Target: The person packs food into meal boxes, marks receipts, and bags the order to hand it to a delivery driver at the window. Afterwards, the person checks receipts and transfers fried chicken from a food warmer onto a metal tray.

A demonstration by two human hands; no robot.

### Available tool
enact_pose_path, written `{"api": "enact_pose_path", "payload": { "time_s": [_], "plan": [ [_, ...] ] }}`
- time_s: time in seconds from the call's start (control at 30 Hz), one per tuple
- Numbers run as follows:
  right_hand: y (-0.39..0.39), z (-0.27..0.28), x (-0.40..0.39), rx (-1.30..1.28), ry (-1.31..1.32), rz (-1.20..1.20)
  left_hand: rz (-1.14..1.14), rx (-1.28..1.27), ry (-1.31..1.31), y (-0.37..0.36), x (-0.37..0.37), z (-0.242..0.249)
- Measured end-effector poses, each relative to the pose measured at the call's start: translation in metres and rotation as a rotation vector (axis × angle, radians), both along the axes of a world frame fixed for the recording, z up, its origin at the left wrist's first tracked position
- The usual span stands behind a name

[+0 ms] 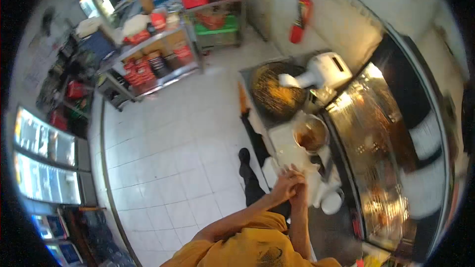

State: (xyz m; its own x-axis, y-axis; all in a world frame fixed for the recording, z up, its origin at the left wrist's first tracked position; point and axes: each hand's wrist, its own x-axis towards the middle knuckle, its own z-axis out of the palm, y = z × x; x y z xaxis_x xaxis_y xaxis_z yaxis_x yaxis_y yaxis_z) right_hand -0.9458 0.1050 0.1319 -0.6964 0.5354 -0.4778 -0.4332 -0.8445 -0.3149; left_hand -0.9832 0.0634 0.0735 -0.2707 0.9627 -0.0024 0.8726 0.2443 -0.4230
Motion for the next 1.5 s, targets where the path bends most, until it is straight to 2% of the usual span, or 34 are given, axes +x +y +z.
{"api": "enact_pose_path", "payload": {
  "time_s": [0.03,0.1,0.17,0.23,0.27,0.37,0.43,0.53,0.6,0.67,0.7,0.77,0.83,0.9,0.97,1.0,1.07,1.17,1.27,1.33,1.4,1.47,1.5],
  "plan": [
    [0.004,0.002,-0.038,-0.069,0.079,0.063,-0.036,-0.409,0.522,0.012,-0.023,-0.01],
    [0.021,0.002,-0.109,0.014,0.278,0.253,0.032,-0.252,0.206,0.016,-0.101,0.004],
    [0.037,0.022,-0.204,0.21,0.449,0.38,0.106,0.326,-0.518,0.003,-0.204,0.035],
    [0.045,0.004,-0.3,0.158,0.461,0.482,0.137,0.935,-1.22,-0.02,-0.296,0.061],
    [0.043,-0.021,-0.356,0.136,0.535,0.474,0.151,1.006,-1.114,-0.027,-0.336,0.065],
    [0.024,0.002,-0.503,0.067,0.62,0.614,0.206,1.271,-0.832,-0.04,-0.444,0.087],
    [-0.006,-0.014,-0.616,-0.147,1.074,0.803,0.323,1.365,-0.761,-0.056,-0.522,0.099],
    [-0.035,-0.038,-0.761,0.152,0.357,0.998,0.448,1.443,-0.703,-0.087,-0.63,0.068],
    [-0.063,-0.081,-0.87,0.619,0.236,0.696,0.499,1.46,-0.73,-0.12,-0.713,0.043],
    [-0.073,-0.083,-0.974,1.089,-0.011,0.568,0.533,1.452,-0.821,-0.158,-0.807,0.023],
    [-0.072,-0.05,-1.015,1.325,-0.214,0.615,0.587,1.486,-0.874,-0.166,-0.85,0.007],
    [-0.064,-0.024,-1.133,1.78,-0.555,0.54,0.694,1.55,-0.978,-0.177,-0.944,-0.022],
    [-0.064,-0.051,-1.216,2.232,-0.831,0.384,0.739,1.479,-0.956,-0.187,-1.015,-0.02],
    [-0.061,-0.089,-1.283,2.366,-0.983,0.77,0.708,1.345,-0.958,-0.198,-1.092,-0.014],
    [-0.065,-0.086,-1.297,2.589,-0.999,0.789,0.605,1.252,-0.836,-0.202,-1.149,-0.015],
    [-0.061,-0.084,-1.3,2.533,-0.982,0.875,0.564,1.209,-0.783,-0.202,-1.166,-0.02],
    [-0.057,-0.067,-1.312,2.424,-0.942,1.038,0.531,1.143,-0.853,-0.198,-1.205,-0.015],
    [-0.037,-0.103,-1.317,2.471,-0.724,1.099,0.496,1.068,-0.965,-0.188,-1.243,-0.02],
    [-0.033,-0.077,-1.32,2.509,-0.852,1.228,0.402,1.104,-0.97,-0.179,-1.265,-0.027],
    [-0.02,-0.073,-1.329,2.419,-0.711,1.496,0.349,1.051,-0.968,-0.175,-1.275,-0.026],
    [-0.014,-0.081,-1.33,2.341,-0.564,1.388,0.347,0.978,-0.943,-0.169,-1.282,-0.03],
    [-0.014,-0.1,-1.32,2.253,-0.436,0.934,0.39,0.883,-0.901,-0.162,-1.282,-0.048],
    [-0.011,-0.099,-1.321,2.332,-0.5,0.861,0.385,0.813,-0.848,-0.161,-1.281,-0.053]
  ]
}}
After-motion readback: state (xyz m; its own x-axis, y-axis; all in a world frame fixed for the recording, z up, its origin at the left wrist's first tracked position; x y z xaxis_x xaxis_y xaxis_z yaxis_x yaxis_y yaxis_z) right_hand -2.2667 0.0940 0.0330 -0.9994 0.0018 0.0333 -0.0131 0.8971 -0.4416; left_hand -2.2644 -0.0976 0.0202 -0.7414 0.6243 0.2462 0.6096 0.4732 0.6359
